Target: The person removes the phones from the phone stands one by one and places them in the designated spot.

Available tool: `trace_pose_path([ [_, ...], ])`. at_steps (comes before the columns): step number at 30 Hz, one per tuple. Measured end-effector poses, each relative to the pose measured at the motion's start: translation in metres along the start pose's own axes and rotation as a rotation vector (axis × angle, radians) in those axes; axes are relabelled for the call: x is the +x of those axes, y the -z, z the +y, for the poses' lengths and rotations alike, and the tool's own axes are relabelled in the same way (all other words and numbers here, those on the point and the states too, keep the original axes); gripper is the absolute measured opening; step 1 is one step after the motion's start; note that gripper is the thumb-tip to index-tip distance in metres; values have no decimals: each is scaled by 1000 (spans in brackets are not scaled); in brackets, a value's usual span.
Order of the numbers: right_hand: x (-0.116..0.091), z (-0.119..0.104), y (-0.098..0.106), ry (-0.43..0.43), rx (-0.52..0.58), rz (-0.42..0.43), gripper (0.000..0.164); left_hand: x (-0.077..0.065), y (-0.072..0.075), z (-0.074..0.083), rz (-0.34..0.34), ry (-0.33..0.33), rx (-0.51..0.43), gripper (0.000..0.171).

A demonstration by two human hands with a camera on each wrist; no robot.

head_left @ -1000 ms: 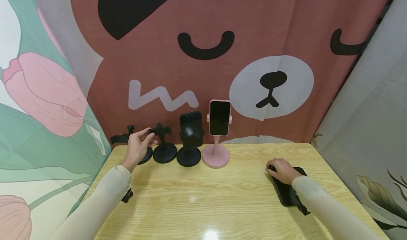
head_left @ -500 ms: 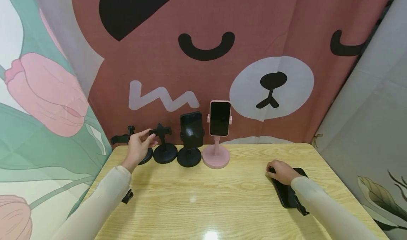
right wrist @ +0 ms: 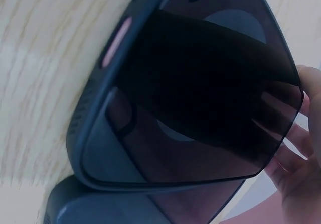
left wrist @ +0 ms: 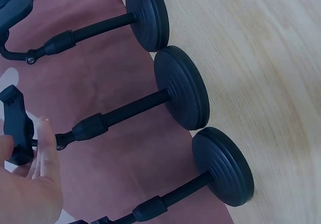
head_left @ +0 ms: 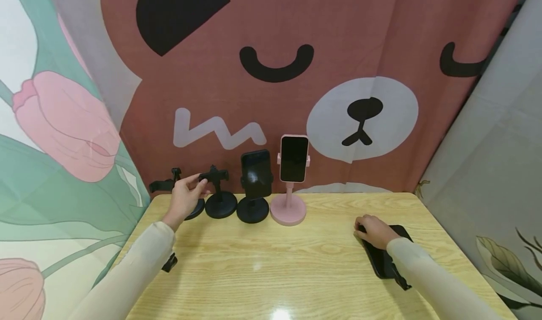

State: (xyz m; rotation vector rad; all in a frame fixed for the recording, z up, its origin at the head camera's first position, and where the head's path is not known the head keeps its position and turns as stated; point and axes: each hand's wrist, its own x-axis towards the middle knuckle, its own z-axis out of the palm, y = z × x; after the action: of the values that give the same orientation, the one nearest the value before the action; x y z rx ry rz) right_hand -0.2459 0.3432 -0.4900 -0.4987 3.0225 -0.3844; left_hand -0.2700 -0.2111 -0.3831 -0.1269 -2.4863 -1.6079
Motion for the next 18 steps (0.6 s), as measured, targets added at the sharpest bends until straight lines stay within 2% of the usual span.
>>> trace_pose_path([
  [9,-1,-1,0,8,-33,17,10,-2,1,6,3,34,101,55],
  [13,-1,-2,1,18,-28,18,12,-4,2,7,-7,63,99,53],
  [18,-1,-3,1,-47,56,15,12,-8,2,7,-19,79,57,50],
])
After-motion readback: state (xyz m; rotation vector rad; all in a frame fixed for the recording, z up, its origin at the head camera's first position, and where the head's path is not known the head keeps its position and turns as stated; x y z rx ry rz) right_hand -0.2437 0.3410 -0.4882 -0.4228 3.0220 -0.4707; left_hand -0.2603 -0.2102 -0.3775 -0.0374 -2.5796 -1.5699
